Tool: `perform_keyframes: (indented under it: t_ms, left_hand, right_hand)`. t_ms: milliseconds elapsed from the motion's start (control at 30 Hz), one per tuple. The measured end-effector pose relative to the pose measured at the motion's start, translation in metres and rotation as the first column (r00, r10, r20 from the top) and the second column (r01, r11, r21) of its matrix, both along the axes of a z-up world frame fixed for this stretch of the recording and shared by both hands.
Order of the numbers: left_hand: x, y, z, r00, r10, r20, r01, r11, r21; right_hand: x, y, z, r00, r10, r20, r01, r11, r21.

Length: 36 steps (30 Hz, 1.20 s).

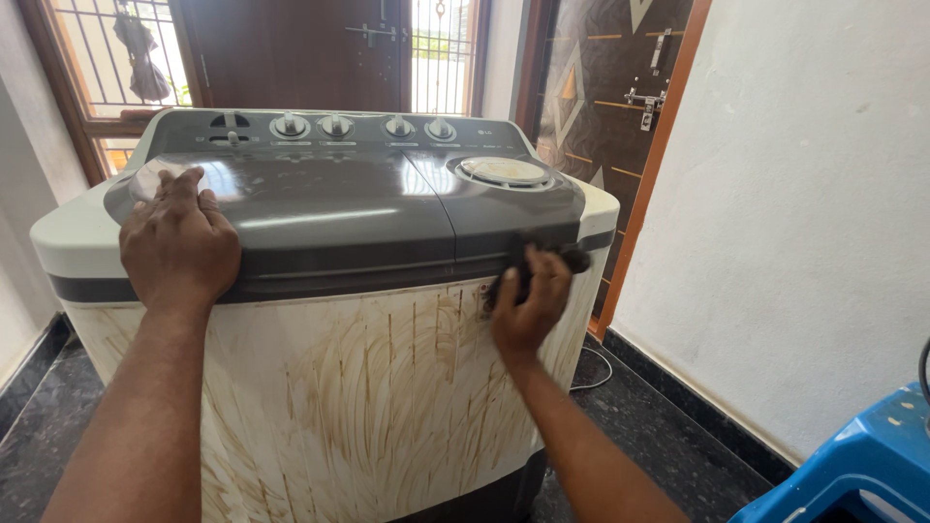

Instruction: The person wipes the top and front surfaces of a washing machine by hand with a cloth, focusing on removing dark stains from the white casing.

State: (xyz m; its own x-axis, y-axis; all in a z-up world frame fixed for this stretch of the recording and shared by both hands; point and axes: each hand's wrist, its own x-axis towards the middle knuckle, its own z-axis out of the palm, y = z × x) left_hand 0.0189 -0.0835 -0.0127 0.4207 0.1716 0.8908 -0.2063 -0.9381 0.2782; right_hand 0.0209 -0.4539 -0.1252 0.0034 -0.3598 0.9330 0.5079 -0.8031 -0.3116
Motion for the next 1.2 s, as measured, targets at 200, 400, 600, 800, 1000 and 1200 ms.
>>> perform_keyframes:
  t_ms: [200, 400, 600, 800, 1000, 1200]
  left_hand:
    - [0.0, 0.0, 0.0, 0.999, 0.001, -0.049, -0.003, 1.0, -0.031]
    - [0.001, 0.005, 0.0, 0.998, 0.004, -0.061, -0.005, 1.0, -0.022]
    - [-0.001, 0.007, 0.0, 0.981, 0.061, -0.181, -0.073, 0.996, -0.059]
    - [-0.002, 0.008, -0.004, 0.991, 0.056, -0.12, -0.061, 0.997, -0.04]
    - [-0.005, 0.007, -0.002, 0.999, 0.006, -0.047, -0.006, 1.0, -0.005]
    - [-0.006, 0.004, -0.001, 1.0, -0.009, -0.029, 0.009, 1.0, -0.014]
  right_hand:
    - [-0.029, 0.073, 0.001, 0.994, 0.105, 0.038, -0.085, 0.934, -0.348]
    - [-0.062, 0.132, 0.018, 0.981, 0.183, -0.059, -0.188, 0.841, -0.507]
    - [-0.045, 0.093, 0.019, 0.984, 0.178, -0.017, -0.151, 0.781, -0.606]
    - [-0.019, 0.028, 0.013, 0.978, 0.203, 0.054, -0.125, 0.771, -0.624]
    - [0.007, -0.031, -0.009, 0.993, 0.098, 0.059, -0.05, 0.836, -0.546]
    - [0.018, -0.041, -0.035, 0.982, -0.185, -0.05, 0.156, 0.926, -0.345]
